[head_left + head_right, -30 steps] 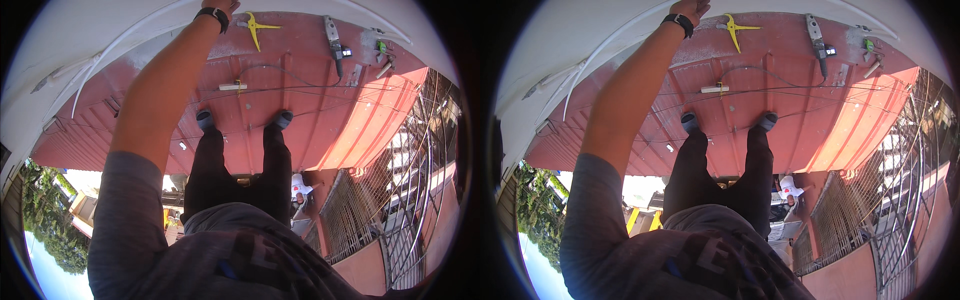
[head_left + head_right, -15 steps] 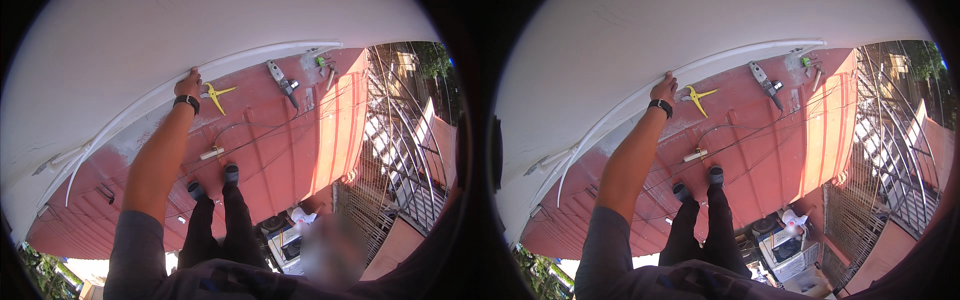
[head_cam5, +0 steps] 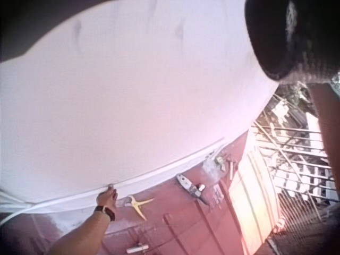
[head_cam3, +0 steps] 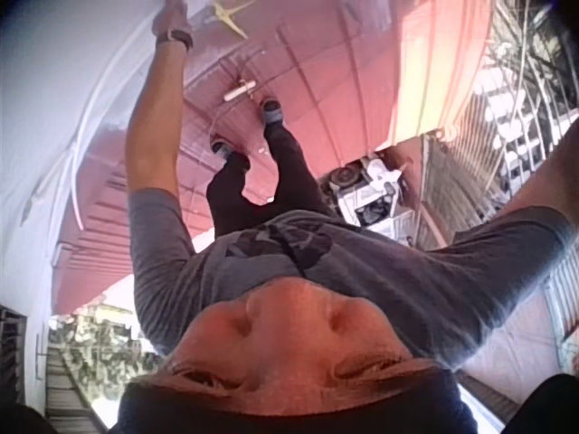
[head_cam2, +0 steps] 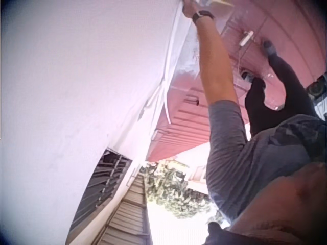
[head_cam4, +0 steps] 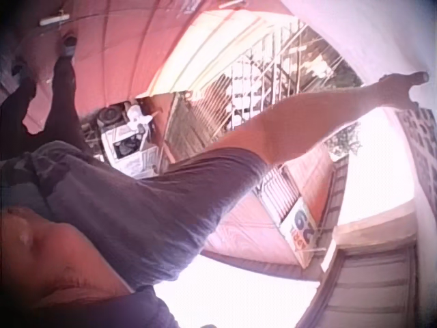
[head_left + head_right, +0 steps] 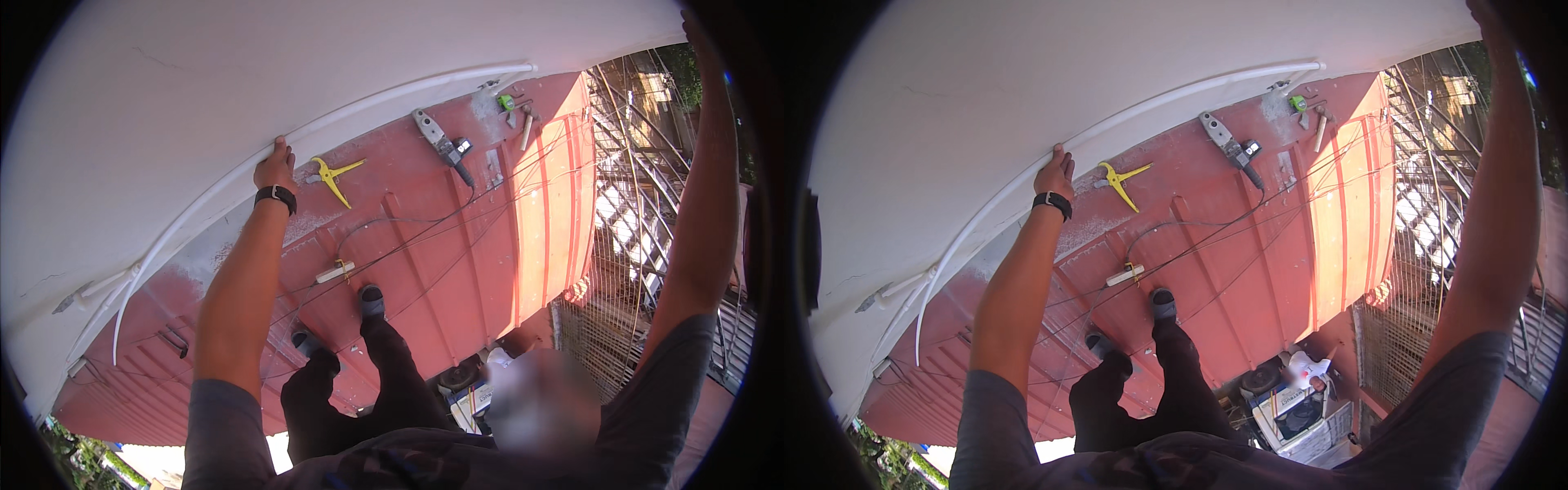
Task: The person measures and cuts white PVC pipes on a rooftop, then fits and secures them to a wall using a power tool. They handle pipe sections, fittings, and tools including a pipe cutter and drill.
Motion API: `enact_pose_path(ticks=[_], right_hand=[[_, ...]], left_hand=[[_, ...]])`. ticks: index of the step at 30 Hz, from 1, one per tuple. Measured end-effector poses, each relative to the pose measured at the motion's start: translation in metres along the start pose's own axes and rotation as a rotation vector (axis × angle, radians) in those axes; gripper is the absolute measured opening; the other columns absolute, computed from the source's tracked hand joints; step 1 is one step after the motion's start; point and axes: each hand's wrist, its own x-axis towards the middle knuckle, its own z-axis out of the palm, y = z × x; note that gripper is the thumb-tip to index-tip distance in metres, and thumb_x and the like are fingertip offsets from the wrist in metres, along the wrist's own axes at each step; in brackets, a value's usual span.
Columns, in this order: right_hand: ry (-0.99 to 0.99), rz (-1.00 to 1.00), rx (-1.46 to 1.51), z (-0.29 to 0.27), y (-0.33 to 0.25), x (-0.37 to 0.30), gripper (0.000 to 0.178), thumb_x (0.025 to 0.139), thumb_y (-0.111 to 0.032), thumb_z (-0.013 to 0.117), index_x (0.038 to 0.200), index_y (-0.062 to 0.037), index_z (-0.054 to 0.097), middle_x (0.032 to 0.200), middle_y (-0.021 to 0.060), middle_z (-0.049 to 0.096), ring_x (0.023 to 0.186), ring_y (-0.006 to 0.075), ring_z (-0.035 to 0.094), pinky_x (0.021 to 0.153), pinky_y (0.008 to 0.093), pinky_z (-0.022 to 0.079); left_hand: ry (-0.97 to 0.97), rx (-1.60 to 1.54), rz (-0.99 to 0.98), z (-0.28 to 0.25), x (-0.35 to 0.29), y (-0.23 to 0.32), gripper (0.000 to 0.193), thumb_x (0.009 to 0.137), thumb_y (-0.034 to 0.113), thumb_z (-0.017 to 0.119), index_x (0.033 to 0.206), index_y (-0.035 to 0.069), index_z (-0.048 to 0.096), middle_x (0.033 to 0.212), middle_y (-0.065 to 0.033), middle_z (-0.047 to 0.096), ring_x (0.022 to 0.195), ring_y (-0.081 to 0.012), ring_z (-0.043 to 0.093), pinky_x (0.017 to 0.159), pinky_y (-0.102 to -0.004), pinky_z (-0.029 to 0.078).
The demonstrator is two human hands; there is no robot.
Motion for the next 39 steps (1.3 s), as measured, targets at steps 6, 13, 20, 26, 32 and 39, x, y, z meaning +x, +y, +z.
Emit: enact_pose_path(ticks=[6,13,20,26,32,39], right_hand=[[-0.976,0.492,1.107,0.235,-0.175,-0.247,0.072,0.086,-0.059,0.073,0.113,0.0072,0.065,0.084,0.0136,0.063,0.061,0.0152,0.056,0.05,0.0275,0.043],[-0.922,0.696,1.747,0.286,-0.352,-0.318,0.061,0.098,-0.049,0.064,0.109,0.011,0.059,0.089,0.019,0.068,0.061,0.0184,0.057,0.052,0.0318,0.045],[-0.699,0.692,2.055,0.304,-0.376,-0.338,0.042,0.105,-0.037,0.054,0.102,0.0047,0.057,0.081,0.0184,0.067,0.06,0.0215,0.057,0.054,0.0344,0.046],[-0.564,0.745,2.123,0.312,-0.38,-0.344,0.034,0.106,-0.036,0.054,0.106,-0.0014,0.055,0.08,0.0129,0.063,0.059,0.0202,0.055,0.057,0.0362,0.046],[-0.553,0.814,2.109,0.31,-0.402,-0.34,0.031,0.103,-0.035,0.059,0.11,-0.0055,0.054,0.085,0.0121,0.06,0.058,0.021,0.055,0.06,0.0365,0.049],[-0.485,0.853,1.984,0.31,-0.388,-0.341,0.036,0.105,-0.041,0.054,0.115,-0.0065,0.058,0.087,0.0143,0.068,0.058,0.0129,0.055,0.049,0.0242,0.047]], left_hand=[[-0.017,0.014,0.045,-0.019,0.014,0.003,0.041,0.092,0.017,0.077,0.119,-0.008,0.06,0.119,-0.016,0.065,0.115,-0.0248,0.064,0.1,-0.0309,0.055],[0.017,0.24,0.09,-0.019,0.012,0.009,0.054,0.084,0.031,0.085,0.117,-0.007,0.065,0.115,-0.0155,0.067,0.105,-0.024,0.063,0.091,-0.0331,0.05],[-0.309,0.526,0.332,-0.062,0.023,0.003,0.068,0.089,0.045,0.078,0.134,-0.004,0.06,0.128,-0.0128,0.061,0.123,-0.0256,0.057,0.102,-0.0411,0.047],[-0.378,0.324,0.571,-0.222,0.035,-0.008,0.076,0.096,0.042,0.07,0.147,-0.005,0.039,0.137,-0.0192,0.052,0.12,-0.0282,0.058,0.101,-0.0411,0.05],[0.146,-0.571,0.639,-0.47,0.109,0.104,0.111,0.09,0.055,0.07,0.157,-0.007,0.007,0.153,-0.0266,0.03,0.142,-0.0396,0.039,0.117,-0.0534,0.038],[0.099,-0.74,0.512,-0.491,0.124,0.176,0.057,0.102,0.047,0.052,0.138,0.003,0.044,0.132,-0.0221,0.051,0.117,-0.0353,0.058,0.102,-0.053,0.051]])
